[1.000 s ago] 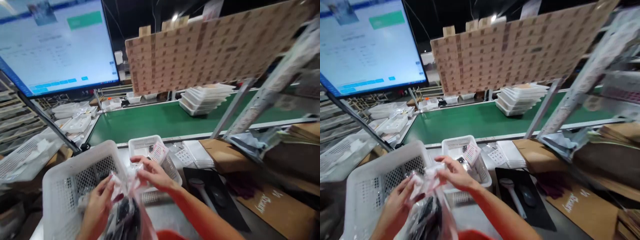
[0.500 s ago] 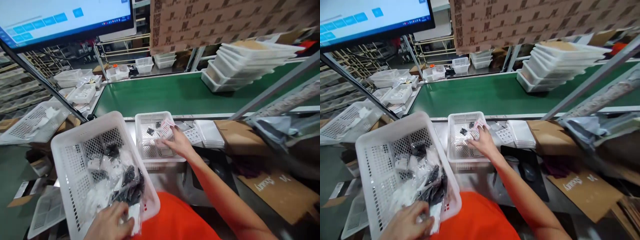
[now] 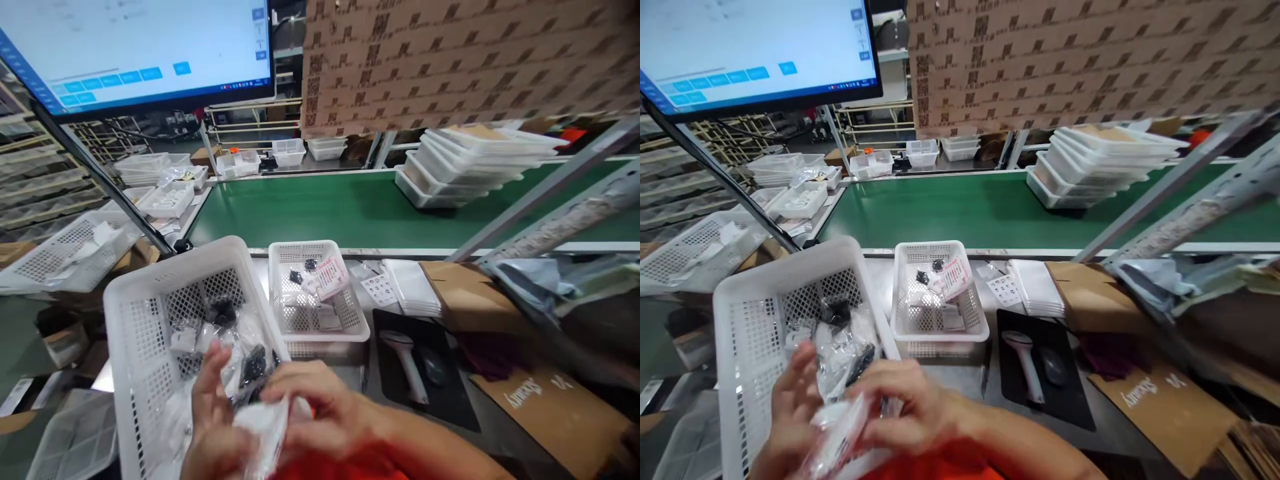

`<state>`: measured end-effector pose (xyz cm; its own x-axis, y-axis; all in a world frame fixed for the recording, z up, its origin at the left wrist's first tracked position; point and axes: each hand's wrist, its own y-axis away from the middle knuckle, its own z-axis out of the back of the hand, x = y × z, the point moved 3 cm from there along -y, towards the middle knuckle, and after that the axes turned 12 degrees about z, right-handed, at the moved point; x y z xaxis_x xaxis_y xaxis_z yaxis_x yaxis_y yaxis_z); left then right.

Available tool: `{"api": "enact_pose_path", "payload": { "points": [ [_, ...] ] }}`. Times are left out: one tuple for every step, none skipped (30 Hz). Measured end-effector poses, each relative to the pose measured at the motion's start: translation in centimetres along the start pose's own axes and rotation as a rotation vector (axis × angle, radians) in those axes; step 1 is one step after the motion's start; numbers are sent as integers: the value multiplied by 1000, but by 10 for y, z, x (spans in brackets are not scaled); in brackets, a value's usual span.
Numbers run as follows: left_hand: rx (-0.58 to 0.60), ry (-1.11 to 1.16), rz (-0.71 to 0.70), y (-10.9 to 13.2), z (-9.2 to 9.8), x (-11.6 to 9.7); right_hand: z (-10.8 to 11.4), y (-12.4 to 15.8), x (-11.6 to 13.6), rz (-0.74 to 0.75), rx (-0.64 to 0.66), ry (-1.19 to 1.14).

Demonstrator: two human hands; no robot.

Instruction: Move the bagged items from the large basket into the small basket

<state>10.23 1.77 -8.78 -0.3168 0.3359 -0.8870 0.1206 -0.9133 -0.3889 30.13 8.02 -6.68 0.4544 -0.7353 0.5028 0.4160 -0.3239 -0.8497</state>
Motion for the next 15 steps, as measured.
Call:
{"api": "enact_pose_path", "payload": {
  "points": [
    [-3,75,-51,-7,1,0,16,3,-5,-95,-91,59],
    [33,103,-90,-12,2,3,37,8,-14,-197,-186,126],
    [111,61,-103,-16,2,8,63,14,-27,-298,-290,200],
    [202,-46,-98,-17,2,15,91,22,-43,-416,-376,284],
    [290,-206,-82,-16,0,26,121,30,-61,-540,-424,401],
    [355,-384,-65,-12,-2,38,150,40,-80,-653,-448,573],
    [383,-548,-45,-7,-5,51,175,50,-99,-787,-369,786],
    [370,-664,-23,-2,-7,63,197,61,-116,-905,-289,1009],
    [342,-733,13,2,-11,75,214,72,-130,-956,-273,1115],
    [316,-768,56,6,-14,86,226,83,-141,-990,-243,1187],
    [311,-784,93,9,-18,95,231,95,-150,-996,-225,1216],
    [324,-783,107,10,-22,101,232,106,-156,-981,-204,1207],
    [354,-782,106,11,-25,106,228,116,-160,-960,-165,1192],
    [383,-787,100,11,-27,109,222,126,-163,-936,-120,1169],
    [407,-792,92,10,-28,112,215,135,-166,-913,-81,1142]
  ]
}}
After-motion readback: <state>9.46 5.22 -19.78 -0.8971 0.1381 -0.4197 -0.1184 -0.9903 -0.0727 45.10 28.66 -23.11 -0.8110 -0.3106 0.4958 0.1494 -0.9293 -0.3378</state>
